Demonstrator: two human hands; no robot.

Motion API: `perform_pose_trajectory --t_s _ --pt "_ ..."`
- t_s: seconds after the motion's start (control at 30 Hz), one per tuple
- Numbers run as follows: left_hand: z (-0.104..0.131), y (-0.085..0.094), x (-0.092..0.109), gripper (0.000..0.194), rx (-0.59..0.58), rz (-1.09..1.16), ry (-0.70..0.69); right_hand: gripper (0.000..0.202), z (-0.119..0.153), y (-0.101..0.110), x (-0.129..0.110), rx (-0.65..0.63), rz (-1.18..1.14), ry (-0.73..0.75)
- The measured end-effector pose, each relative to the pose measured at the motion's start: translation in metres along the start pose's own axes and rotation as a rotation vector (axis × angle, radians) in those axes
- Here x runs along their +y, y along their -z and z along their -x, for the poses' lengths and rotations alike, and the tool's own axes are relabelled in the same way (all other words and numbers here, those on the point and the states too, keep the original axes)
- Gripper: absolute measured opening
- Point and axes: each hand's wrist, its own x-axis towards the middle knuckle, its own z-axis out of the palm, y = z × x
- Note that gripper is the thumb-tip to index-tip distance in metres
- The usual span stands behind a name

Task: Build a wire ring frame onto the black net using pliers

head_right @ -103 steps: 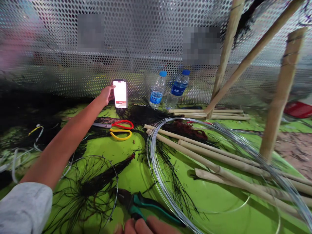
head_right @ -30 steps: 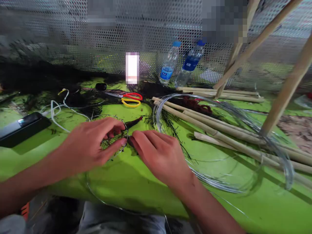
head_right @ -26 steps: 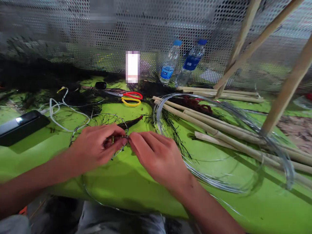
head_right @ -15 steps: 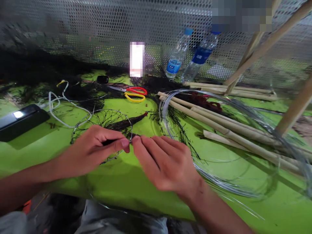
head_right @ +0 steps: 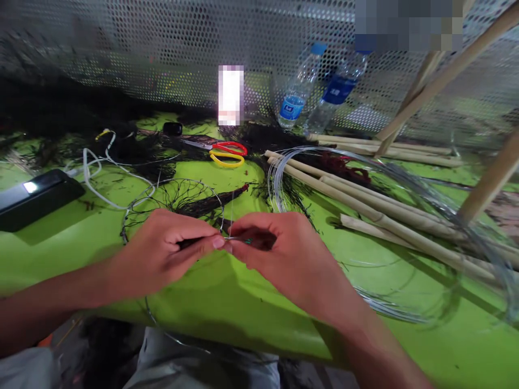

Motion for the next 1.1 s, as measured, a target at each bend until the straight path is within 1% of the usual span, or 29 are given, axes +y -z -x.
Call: perform_pose_trajectory --t_s 0.1,0.17,0.23,0.27,0.37,0.47,0.6,0.67,0.77,0.9,0.97,1.03,1.1 --pt "0.002 0.000 0.002 0.031 0.010 -0.037 -0.025 0.016 -0.004 0.007 0.005 -0.128 -0.264 -0.069" --pt "0.004 0.000 0.004 0.025 0.011 -0.040 -0.044 0.016 -0.005 0.008 0.008 -0.203 -0.399 -0.099" --pt "0.006 -0.001 0.004 0.018 0.017 -0.045 -0.076 0.018 -0.006 0.007 0.010 -0.247 -0.488 -0.131" --pt "0.006 -0.001 0.004 0.016 0.018 -0.046 -0.089 0.019 -0.005 0.007 0.010 -0.246 -0.508 -0.142" --pt "0.005 -0.001 0.003 0.019 0.008 -0.029 -0.094 0.020 -0.003 0.004 0.010 -0.186 -0.470 -0.156" --pt "0.004 -0.001 0.002 0.022 -0.024 0.020 -0.060 0.017 0.001 0.003 0.008 -0.144 -0.422 -0.129" --pt "0.005 0.000 0.003 0.031 -0.052 0.066 0.016 0.010 0.003 0.001 0.007 -0.110 -0.406 -0.040" --pt "0.006 0.000 0.003 0.034 -0.054 0.072 0.036 0.010 0.002 -0.001 0.006 -0.088 -0.378 0.002" --pt "0.004 0.000 0.001 0.033 -0.057 0.088 0.061 0.010 0.001 -0.004 0.007 -0.026 -0.333 0.057" --pt "0.000 0.001 -0.006 0.031 -0.069 0.132 0.109 0.005 -0.002 -0.009 0.012 0.025 -0.384 0.126" --pt "-0.002 0.001 -0.011 0.034 -0.078 0.144 0.117 0.004 -0.003 -0.007 0.014 0.041 -0.318 0.161" --pt "-0.002 0.001 -0.014 0.034 -0.080 0.127 0.077 0.006 -0.003 -0.003 0.015 0.027 -0.252 0.145" --pt "-0.001 0.000 -0.015 0.034 -0.064 0.081 0.002 0.016 -0.005 0.004 0.014 -0.061 -0.299 0.053"
